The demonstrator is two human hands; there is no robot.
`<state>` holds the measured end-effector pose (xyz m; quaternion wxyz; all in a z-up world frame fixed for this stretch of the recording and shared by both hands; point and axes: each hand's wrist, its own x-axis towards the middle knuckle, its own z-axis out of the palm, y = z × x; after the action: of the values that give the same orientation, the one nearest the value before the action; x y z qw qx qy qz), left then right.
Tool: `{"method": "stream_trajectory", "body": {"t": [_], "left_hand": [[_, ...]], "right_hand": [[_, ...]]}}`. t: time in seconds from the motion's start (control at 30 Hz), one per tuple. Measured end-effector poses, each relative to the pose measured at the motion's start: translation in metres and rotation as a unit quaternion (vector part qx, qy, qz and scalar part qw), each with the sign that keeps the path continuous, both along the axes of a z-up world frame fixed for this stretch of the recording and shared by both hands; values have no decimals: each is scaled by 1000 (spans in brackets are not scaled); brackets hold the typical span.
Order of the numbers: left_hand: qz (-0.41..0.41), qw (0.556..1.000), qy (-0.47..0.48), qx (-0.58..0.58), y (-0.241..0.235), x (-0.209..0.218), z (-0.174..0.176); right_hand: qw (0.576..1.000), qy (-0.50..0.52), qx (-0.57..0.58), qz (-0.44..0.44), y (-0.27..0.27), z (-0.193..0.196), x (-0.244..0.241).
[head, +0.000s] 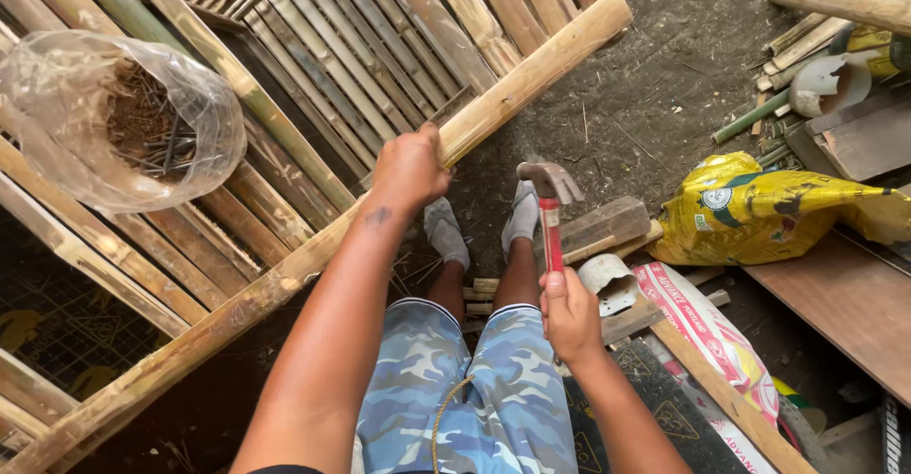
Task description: The person repeatedly picks nails from a plastic bag and hammers them into a bamboo frame using a claw hammer. The person also briefly handles a small container of nails and a plastic bag containing a green object.
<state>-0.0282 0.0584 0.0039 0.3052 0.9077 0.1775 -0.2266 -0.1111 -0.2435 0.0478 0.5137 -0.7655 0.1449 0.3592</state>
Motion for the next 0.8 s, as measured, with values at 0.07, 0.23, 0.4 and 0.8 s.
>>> {"method": "stream_trajectory", "body": {"t": [0.07,0.23,0.4,0.8], "left_hand": [[6,1000,6,-5,0,-1,2],[3,1000,10,-10,0,2,7],[23,998,49,-17,2,4,11],[-3,1000,20,-11,10,5,2]], "right_hand": [[991,-105,-33,80,0,7,3],[960,-189,-99,181,-6,8,18],[920,-209,-178,280,14,-23,62],[917,-189,-196,290,27,-21,60]]}}
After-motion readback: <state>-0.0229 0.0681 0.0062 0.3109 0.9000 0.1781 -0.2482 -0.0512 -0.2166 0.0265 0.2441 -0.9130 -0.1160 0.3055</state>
